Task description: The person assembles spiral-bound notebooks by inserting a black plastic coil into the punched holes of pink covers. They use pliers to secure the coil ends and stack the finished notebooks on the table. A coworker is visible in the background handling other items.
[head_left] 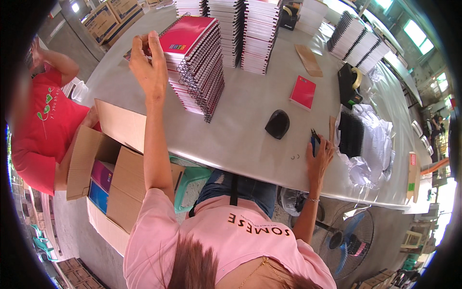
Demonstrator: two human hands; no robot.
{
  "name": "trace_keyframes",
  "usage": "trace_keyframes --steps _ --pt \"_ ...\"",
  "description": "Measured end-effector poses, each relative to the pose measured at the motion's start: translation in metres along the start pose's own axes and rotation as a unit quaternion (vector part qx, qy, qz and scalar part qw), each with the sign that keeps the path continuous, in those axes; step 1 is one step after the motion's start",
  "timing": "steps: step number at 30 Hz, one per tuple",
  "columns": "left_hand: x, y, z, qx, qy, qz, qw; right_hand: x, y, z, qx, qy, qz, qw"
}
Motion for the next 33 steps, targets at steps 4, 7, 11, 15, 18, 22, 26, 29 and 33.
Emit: trace_keyframes --steps 4,7,11,15,18,22,26,29,33 --pt "-0.002 0.001 -0.002 -0.018 0.007 -0.01 1.0 0.0 0.0 0.0 0.002 -0.005 0.003 1.0" --pt "-0.005 0.003 -0.003 -0.018 0.032 -0.009 0.999 0.0 0.001 0.001 0.002 -0.002 0.005 1.0" --pt "-0.006 0.002 -0.014 -0.038 0.03 -0.012 0.999 0.0 0.0 0.001 0.003 -0.004 0.007 1.0" --pt "-0.009 0.002 -0.014 -0.054 0.035 -0.004 0.998 -0.001 0.001 0.002 0.006 -0.005 0.014 1.0" --pt "-0.011 0.003 -0.016 -0.07 0.061 0.013 0.996 0.001 0.0 -0.001 0.008 -0.008 0.014 1.0" --pt "-0.011 0.004 -0.017 -0.06 0.054 0.015 0.997 0.001 0.0 0.0 0.004 -0.003 0.011 1.0" --pt "-0.004 0.006 -0.014 -0.085 0.06 0.047 0.993 0.001 0.0 -0.001 0.004 -0.002 0.011 1.0" --pt "0.004 0.007 -0.007 -0.079 0.073 0.068 0.992 0.001 0.0 -0.001 0.009 0.004 0.007 1.0" --pt "0.025 0.017 -0.002 -0.122 0.004 0.065 0.99 0.002 -0.001 -0.001 0.009 -0.01 -0.006 1.0"
Point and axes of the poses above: each hand's wrist, its own y-axis away from the middle knuckle, its own x-axis out of the back of the hand, z = x × y, the point moved 7 cm from there along -y, towards the middle knuckle, and after that the axes turned 10 degrees about y, right-handed, at the moved point
